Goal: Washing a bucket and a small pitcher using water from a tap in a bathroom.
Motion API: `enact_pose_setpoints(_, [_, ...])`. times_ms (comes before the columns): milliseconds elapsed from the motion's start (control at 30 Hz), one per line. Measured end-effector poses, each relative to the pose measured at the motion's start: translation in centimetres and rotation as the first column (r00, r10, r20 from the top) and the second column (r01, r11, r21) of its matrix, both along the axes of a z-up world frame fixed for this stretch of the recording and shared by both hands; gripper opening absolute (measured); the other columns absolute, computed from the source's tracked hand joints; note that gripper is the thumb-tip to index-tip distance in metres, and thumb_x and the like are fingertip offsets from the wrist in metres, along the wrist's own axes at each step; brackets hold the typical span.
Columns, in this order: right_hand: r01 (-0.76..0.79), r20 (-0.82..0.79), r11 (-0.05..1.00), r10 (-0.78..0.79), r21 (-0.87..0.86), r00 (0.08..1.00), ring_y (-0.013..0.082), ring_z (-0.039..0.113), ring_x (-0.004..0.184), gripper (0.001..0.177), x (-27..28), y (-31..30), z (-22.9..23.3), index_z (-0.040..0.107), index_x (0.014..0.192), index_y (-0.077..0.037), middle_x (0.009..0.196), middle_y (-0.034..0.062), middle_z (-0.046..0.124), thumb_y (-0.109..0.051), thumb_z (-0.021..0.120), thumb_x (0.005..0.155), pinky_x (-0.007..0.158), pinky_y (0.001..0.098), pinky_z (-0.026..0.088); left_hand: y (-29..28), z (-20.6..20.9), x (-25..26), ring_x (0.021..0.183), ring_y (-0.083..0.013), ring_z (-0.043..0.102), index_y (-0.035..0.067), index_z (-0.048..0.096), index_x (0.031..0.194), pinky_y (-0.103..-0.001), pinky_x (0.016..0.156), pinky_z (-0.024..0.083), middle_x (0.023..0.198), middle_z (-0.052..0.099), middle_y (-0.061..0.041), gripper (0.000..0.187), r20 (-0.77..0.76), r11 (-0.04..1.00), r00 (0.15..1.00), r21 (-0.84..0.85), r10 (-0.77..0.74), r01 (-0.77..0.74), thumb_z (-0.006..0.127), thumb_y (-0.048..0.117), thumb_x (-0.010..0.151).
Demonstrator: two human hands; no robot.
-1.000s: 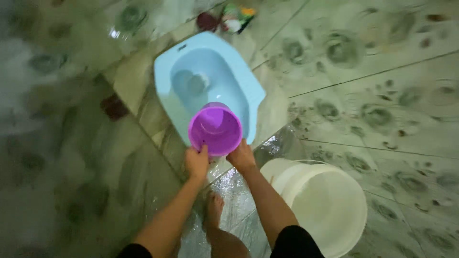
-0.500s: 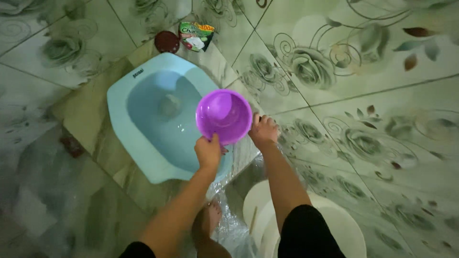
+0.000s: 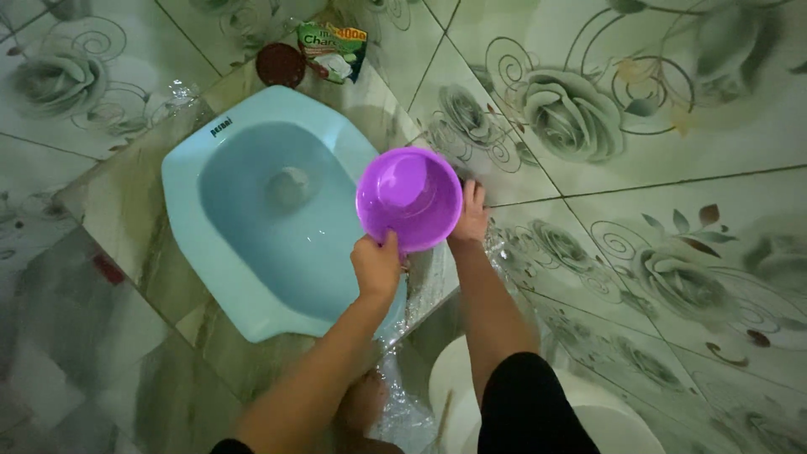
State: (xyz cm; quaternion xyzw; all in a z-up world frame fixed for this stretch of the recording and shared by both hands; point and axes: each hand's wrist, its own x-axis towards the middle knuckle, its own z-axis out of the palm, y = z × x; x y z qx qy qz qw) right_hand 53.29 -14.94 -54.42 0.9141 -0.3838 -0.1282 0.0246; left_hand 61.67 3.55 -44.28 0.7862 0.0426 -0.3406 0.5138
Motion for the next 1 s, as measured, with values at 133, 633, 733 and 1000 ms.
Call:
enact_pose_setpoints(133, [0.085, -0.02, 0.987, -0.083, 0.135, 0.996, 0.0361, 0.043, 0.138, 0.047, -2.5, 2.1, 1.5, 0.053, 0.139, -0.009, 0.152, 0.0165, 0.037, -0.027, 0.064, 0.097, 0.105, 0.0494, 0.05, 1.1, 0.5, -0.7, 0.055, -0.0262, 0.071, -0.006, 0.071, 0.076, -0.043, 0.055, 0.052, 0.061, 0.069, -0.018, 0.035, 0.198, 0.991, 0.978, 0.128, -0.064, 0.039, 0.067, 0.025, 0.093])
enact_pose_setpoints(633, [-0.218, -0.061, 0.132, -0.713, 0.967, -0.699, 0.0191, 0.06, 0.088, 0.031, -25.6, 24.9, 28.3, 0.056, 0.117, -0.018, 0.092, 0.0023, 0.065, -0.043, 0.049, 0.1, 0.08, 0.0384, 0.046, 11.1, 17.6, -14.8, 0.056, -0.0317, 0.076, -0.001, 0.072, 0.083, -0.042, 0.059, 0.058, 0.061, 0.072, -0.017, 0.033, -0.08, 0.828, 0.83, 0.058, -0.553, 0.557, 0.064, 0.03, 0.091])
enact_pose_setpoints(733, [-0.291, -0.106, 0.268, -0.542, 0.918, -0.833, 0.0187, 0.061, 0.089, 0.034, -31.5, 26.8, 34.9, 0.058, 0.108, -0.015, 0.091, 0.003, 0.063, -0.048, 0.047, 0.104, 0.084, 0.0375, 0.048, 12.2, 23.4, -20.3, 0.057, -0.0292, 0.073, -0.003, 0.075, 0.082, -0.044, 0.059, 0.055, 0.061, 0.069, -0.017, 0.035, 0.02, 0.713, 0.713, 0.038, -0.701, 0.7, 0.067, 0.03, 0.09])
enact_pose_setpoints(1000, [-0.401, -0.316, 0.645, -0.251, 0.651, -0.915, 0.0203, 0.053, 0.063, 0.025, -55.9, 22.7, 29.4, 0.057, 0.076, -0.008, 0.068, 0.0062, 0.057, -0.019, 0.048, 0.096, 0.061, 0.0351, 0.047, 11.9, 31.2, -35.1, 0.054, -0.0228, 0.071, -0.004, 0.074, 0.09, -0.039, 0.049, 0.057, 0.07, 0.076, -0.015, 0.027, -0.41, 0.607, 0.488, -0.241, -0.771, 0.757, 0.064, 0.021, 0.091])
